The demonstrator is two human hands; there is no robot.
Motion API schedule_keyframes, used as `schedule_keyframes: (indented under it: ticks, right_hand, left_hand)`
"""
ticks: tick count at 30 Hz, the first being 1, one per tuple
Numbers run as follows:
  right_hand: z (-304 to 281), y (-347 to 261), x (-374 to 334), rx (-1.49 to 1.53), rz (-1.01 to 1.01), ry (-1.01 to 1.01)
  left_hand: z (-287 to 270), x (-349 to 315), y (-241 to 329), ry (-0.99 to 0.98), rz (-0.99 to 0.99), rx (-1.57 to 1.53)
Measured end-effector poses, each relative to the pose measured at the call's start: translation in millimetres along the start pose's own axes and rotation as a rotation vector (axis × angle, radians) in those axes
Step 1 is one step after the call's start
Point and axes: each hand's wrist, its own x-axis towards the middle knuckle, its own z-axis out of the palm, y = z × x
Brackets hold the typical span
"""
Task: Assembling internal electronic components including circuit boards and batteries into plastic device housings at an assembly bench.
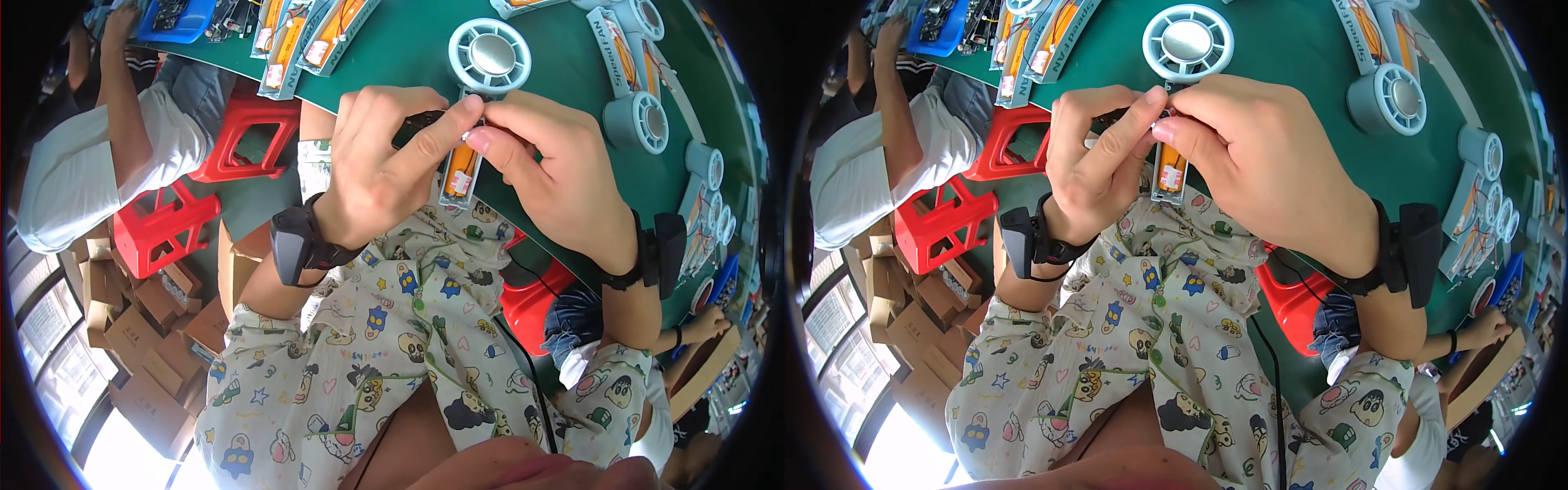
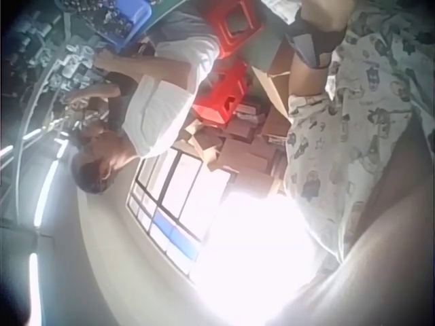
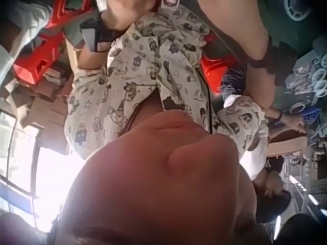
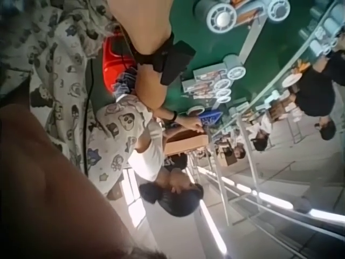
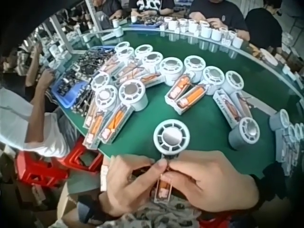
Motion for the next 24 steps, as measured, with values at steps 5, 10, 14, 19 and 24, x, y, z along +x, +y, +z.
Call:
schedule_keyframes:
  ticks: [5, 10, 14, 19, 24]
  right_hand:
    - [-4, -5, -1, 0.036, 0.121, -0.083]
    - [-10, -4, 0, -0.015, 0.052, -0.053]
    - [-9, 3, 2, -0.062, -0.028, -0.030]
    - [3, 8, 3, -0.245, -0.198, 0.184]
    - [9, 10, 4, -0.476, -0.297, 0.224]
  left_hand:
    - [-8, 5, 4, -0.055, -0.011, 0.009]
    - [-22, 12, 11, -0.171, -0.217, -0.202]
    - [-25, 11, 14, -0.225, -0.547, -0.591]
    - [-26, 17, 28, -0.156, -0.820, -0.952]
    - [-19, 14, 32, -0.171, -1.009, -0.984]
